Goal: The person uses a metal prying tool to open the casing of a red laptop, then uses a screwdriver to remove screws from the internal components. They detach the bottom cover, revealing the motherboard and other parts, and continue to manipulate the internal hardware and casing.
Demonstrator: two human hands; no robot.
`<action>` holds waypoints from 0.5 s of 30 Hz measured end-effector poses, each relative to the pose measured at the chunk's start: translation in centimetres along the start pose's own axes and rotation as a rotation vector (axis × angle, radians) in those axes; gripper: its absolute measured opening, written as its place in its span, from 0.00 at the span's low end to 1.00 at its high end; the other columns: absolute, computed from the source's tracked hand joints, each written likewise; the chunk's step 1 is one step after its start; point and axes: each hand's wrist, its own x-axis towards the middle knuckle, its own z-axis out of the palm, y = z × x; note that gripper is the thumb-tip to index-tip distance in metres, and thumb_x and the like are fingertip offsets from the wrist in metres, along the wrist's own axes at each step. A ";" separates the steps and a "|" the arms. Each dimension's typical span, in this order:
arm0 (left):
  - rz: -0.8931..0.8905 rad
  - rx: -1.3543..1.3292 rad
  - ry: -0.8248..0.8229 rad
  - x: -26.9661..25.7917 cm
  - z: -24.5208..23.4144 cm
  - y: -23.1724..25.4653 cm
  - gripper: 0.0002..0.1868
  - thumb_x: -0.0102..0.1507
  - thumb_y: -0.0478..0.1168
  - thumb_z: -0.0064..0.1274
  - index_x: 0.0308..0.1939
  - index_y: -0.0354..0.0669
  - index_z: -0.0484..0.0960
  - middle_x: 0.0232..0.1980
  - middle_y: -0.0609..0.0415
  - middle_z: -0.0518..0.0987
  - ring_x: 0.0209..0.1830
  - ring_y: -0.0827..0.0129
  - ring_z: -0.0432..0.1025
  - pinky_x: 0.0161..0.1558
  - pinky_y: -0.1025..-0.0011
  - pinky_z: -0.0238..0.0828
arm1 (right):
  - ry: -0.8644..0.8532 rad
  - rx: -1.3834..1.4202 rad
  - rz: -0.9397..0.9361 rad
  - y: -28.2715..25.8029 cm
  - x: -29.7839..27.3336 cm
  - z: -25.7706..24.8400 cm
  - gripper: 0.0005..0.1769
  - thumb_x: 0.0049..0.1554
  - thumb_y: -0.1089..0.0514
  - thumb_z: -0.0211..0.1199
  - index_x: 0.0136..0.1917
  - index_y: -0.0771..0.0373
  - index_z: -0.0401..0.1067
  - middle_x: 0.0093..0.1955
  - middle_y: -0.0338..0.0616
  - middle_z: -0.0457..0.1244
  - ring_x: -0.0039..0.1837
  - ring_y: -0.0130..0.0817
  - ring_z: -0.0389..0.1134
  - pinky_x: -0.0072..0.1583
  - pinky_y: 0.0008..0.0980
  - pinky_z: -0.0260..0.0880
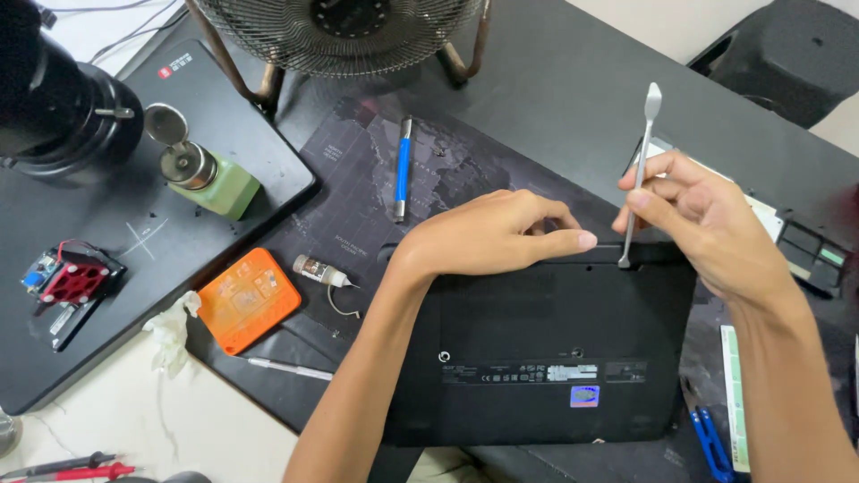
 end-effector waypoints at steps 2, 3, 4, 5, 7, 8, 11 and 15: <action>0.030 0.063 0.033 0.7 1.3 -1.8 0.29 0.64 0.62 0.48 0.44 0.40 0.87 0.32 0.44 0.84 0.33 0.57 0.80 0.40 0.60 0.75 | -0.010 0.020 -0.004 1.0 0.5 0.3 0.11 0.66 0.57 0.58 0.57 0.65 0.69 0.44 0.42 0.67 0.48 0.27 0.68 0.54 0.28 0.68; 0.059 0.123 0.075 1.3 2.1 -2.7 0.29 0.64 0.63 0.49 0.41 0.39 0.87 0.35 0.44 0.84 0.37 0.54 0.80 0.43 0.58 0.75 | -0.027 0.037 -0.010 1.4 0.7 0.2 0.10 0.66 0.57 0.58 0.58 0.64 0.69 0.43 0.43 0.67 0.48 0.27 0.68 0.54 0.28 0.68; 0.076 0.122 0.057 1.4 2.7 -2.6 0.29 0.64 0.63 0.49 0.41 0.39 0.87 0.35 0.44 0.84 0.37 0.54 0.80 0.43 0.58 0.75 | -0.003 0.033 -0.006 1.9 0.8 0.2 0.10 0.66 0.57 0.58 0.58 0.64 0.69 0.43 0.43 0.67 0.48 0.27 0.68 0.54 0.28 0.68; -0.037 0.228 0.050 1.6 3.3 -2.4 0.29 0.63 0.63 0.52 0.39 0.37 0.85 0.36 0.41 0.84 0.41 0.51 0.79 0.46 0.56 0.73 | -0.022 0.063 -0.011 2.5 1.0 0.1 0.10 0.66 0.57 0.58 0.58 0.63 0.68 0.44 0.43 0.67 0.48 0.27 0.68 0.53 0.28 0.68; -0.131 0.340 0.028 2.3 4.6 -3.0 0.30 0.63 0.62 0.54 0.38 0.35 0.84 0.37 0.38 0.83 0.45 0.48 0.78 0.49 0.54 0.71 | -0.015 0.092 -0.015 3.4 1.2 -0.5 0.10 0.66 0.56 0.57 0.58 0.62 0.68 0.44 0.43 0.68 0.47 0.27 0.68 0.53 0.28 0.68; -0.121 0.322 0.034 2.5 5.2 -3.7 0.28 0.61 0.60 0.57 0.42 0.34 0.82 0.42 0.39 0.82 0.49 0.48 0.76 0.51 0.55 0.69 | 0.003 0.116 -0.027 3.8 1.4 -0.8 0.09 0.67 0.56 0.57 0.58 0.62 0.67 0.45 0.43 0.68 0.48 0.27 0.68 0.53 0.28 0.69; -0.146 0.259 0.026 2.9 5.8 -3.6 0.27 0.58 0.56 0.62 0.50 0.38 0.80 0.48 0.41 0.79 0.55 0.50 0.73 0.55 0.57 0.68 | 0.089 0.165 -0.064 3.6 1.1 -1.8 0.08 0.68 0.56 0.56 0.58 0.61 0.64 0.47 0.44 0.68 0.49 0.28 0.70 0.54 0.29 0.71; -0.148 0.242 -0.008 2.9 5.6 -3.9 0.26 0.57 0.50 0.64 0.54 0.42 0.80 0.51 0.42 0.76 0.59 0.52 0.69 0.59 0.60 0.66 | 0.245 0.215 -0.142 3.0 -0.6 -3.5 0.09 0.70 0.57 0.55 0.60 0.61 0.61 0.50 0.46 0.68 0.51 0.30 0.71 0.56 0.31 0.74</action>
